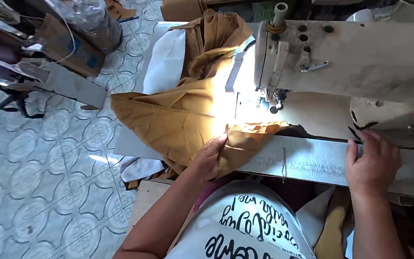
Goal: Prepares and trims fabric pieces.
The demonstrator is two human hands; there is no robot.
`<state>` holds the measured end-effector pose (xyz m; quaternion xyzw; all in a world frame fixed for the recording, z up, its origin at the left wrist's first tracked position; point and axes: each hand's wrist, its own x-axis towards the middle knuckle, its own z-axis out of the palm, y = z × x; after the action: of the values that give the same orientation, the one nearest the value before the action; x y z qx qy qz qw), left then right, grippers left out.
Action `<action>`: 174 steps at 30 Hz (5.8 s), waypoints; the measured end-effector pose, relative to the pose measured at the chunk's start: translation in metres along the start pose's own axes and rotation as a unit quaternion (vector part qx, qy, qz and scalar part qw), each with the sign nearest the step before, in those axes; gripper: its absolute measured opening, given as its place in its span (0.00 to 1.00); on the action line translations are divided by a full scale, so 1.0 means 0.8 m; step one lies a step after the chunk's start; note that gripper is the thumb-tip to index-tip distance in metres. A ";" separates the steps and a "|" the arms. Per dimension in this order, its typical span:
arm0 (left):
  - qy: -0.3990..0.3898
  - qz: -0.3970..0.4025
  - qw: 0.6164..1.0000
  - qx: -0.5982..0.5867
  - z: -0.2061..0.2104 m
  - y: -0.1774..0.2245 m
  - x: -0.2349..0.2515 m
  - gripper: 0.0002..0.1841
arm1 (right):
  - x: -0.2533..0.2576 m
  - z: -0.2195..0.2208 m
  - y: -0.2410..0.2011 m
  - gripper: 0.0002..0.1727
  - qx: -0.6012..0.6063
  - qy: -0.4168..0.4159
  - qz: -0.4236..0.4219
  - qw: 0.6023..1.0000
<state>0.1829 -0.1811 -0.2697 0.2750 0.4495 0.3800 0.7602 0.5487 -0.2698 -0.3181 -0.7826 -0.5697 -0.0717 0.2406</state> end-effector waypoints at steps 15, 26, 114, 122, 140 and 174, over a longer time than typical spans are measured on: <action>-0.237 0.315 0.744 0.540 0.013 -0.030 -0.030 0.20 | -0.025 -0.019 -0.170 0.16 0.270 -0.069 -0.234 0.931; 0.043 0.327 0.664 0.671 -0.120 0.143 -0.148 0.17 | -0.014 -0.068 -0.127 0.06 0.463 -0.021 -0.106 0.880; -0.082 0.368 0.615 0.693 0.057 -0.064 0.066 0.17 | -0.148 -0.077 -0.127 0.16 0.412 -0.406 0.375 0.725; -0.098 0.369 0.619 0.686 0.052 -0.071 0.054 0.18 | -0.127 -0.060 -0.120 0.37 0.373 -0.456 0.323 0.741; -0.094 0.383 0.615 0.683 0.051 -0.073 0.048 0.23 | -0.138 -0.074 -0.119 0.32 0.382 -0.461 0.351 0.720; -0.118 0.375 0.615 0.684 0.044 -0.080 0.037 0.24 | -0.138 -0.065 -0.133 0.24 0.388 -0.401 0.381 0.737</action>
<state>0.2445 -0.1951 -0.3163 0.9023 0.3431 0.1791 0.1899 0.4211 -0.3636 -0.2837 -0.7291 -0.2460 0.5739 0.2802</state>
